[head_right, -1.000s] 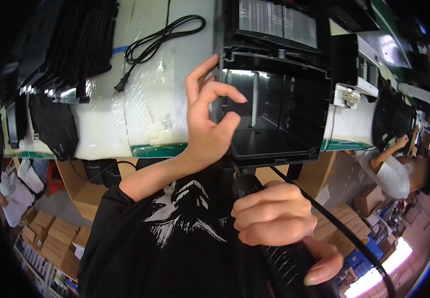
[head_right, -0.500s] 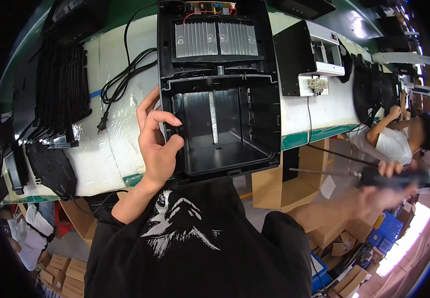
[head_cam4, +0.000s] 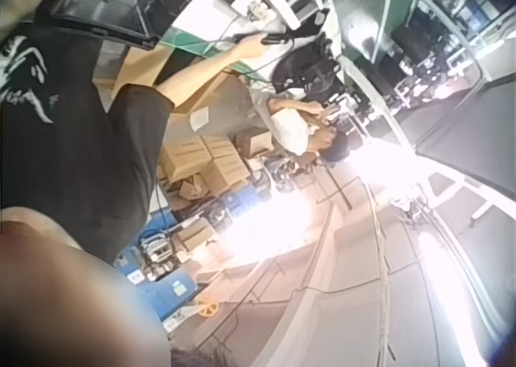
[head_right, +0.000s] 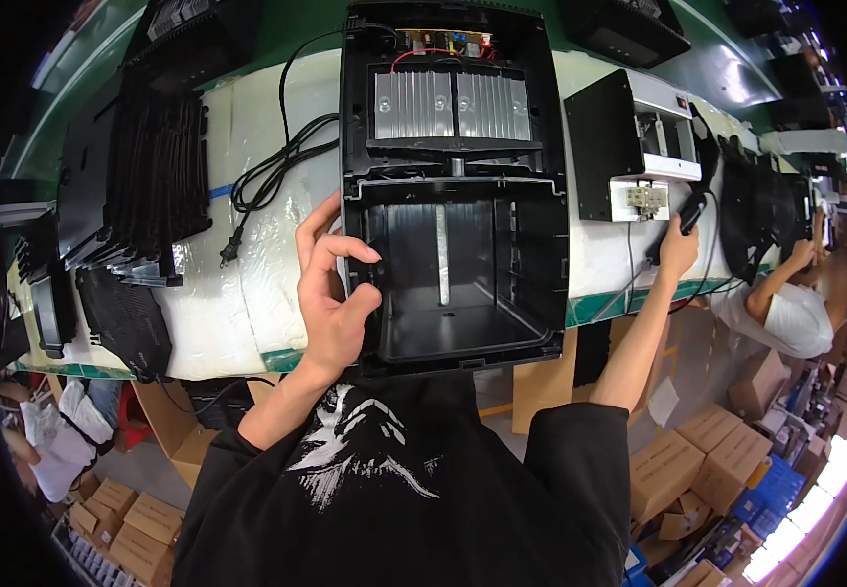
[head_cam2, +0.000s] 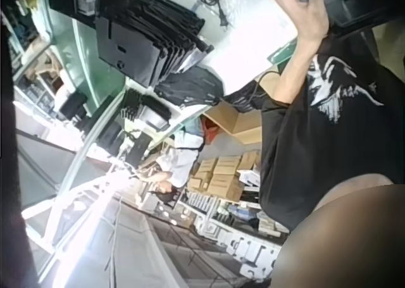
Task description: Assembling electronic components and housings using an electric screwdriver at a manufacturing workbench.
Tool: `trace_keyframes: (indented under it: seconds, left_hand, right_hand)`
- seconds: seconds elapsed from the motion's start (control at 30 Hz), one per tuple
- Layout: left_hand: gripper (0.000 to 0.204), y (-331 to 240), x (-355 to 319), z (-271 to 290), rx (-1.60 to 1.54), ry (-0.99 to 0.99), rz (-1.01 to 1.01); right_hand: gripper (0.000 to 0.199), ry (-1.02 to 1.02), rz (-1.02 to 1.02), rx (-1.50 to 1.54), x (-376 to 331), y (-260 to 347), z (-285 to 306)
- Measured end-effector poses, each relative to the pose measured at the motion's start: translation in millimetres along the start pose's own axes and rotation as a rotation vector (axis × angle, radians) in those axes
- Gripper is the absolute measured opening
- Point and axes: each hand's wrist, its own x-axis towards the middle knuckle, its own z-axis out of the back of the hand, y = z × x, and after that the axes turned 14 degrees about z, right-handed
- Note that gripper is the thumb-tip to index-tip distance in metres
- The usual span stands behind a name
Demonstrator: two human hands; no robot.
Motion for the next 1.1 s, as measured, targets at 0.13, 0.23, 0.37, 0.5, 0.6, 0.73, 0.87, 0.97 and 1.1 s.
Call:
trace_keyframes:
  seconds: [0.13, 0.23, 0.37, 0.5, 0.6, 0.73, 0.87, 0.97, 1.1]
  left_hand:
    - [0.028, 3, 1, 4, 0.053, 0.019, -0.002]
    - [0.030, -2, 1, 9, 0.099, 0.049, 0.007]
    - [0.047, -7, 22, 37, -0.159, 0.079, 0.186]
    - [0.052, 25, 83, 52, 1.067, -0.445, -0.182]
    - [0.050, 29, 92, 61, 1.264, -0.249, 0.145]
    - [0.056, 22, 82, 30, 0.324, 0.101, 0.436]
    - [0.066, 17, 56, 19, -0.115, 0.304, 0.403]
    - [0.056, -16, 69, 9, -0.479, 0.542, 0.683]
    - [0.042, -37, 106, -24, -1.079, 0.523, 0.601]
  right_hand:
    - [0.059, -0.013, 0.076, 0.059, -14, 4, -4]
    - [0.056, 0.109, 0.049, 0.219, -47, 26, 23]
    - [0.049, -0.065, 0.141, 0.628, -126, 71, 57]
    - [0.076, -0.088, 0.189, 1.289, -224, 136, 71]
    - [0.075, -0.310, 0.001, 1.517, -264, 189, 57]
    - [0.070, -0.572, -0.256, 1.400, -247, 205, 60]
    - [0.061, -0.604, 0.160, 1.217, -191, 221, 86]
    - [0.040, -0.560, 0.645, 1.074, -124, 267, 164]
    - [0.024, -0.550, 1.396, 0.424, -63, 403, 234]
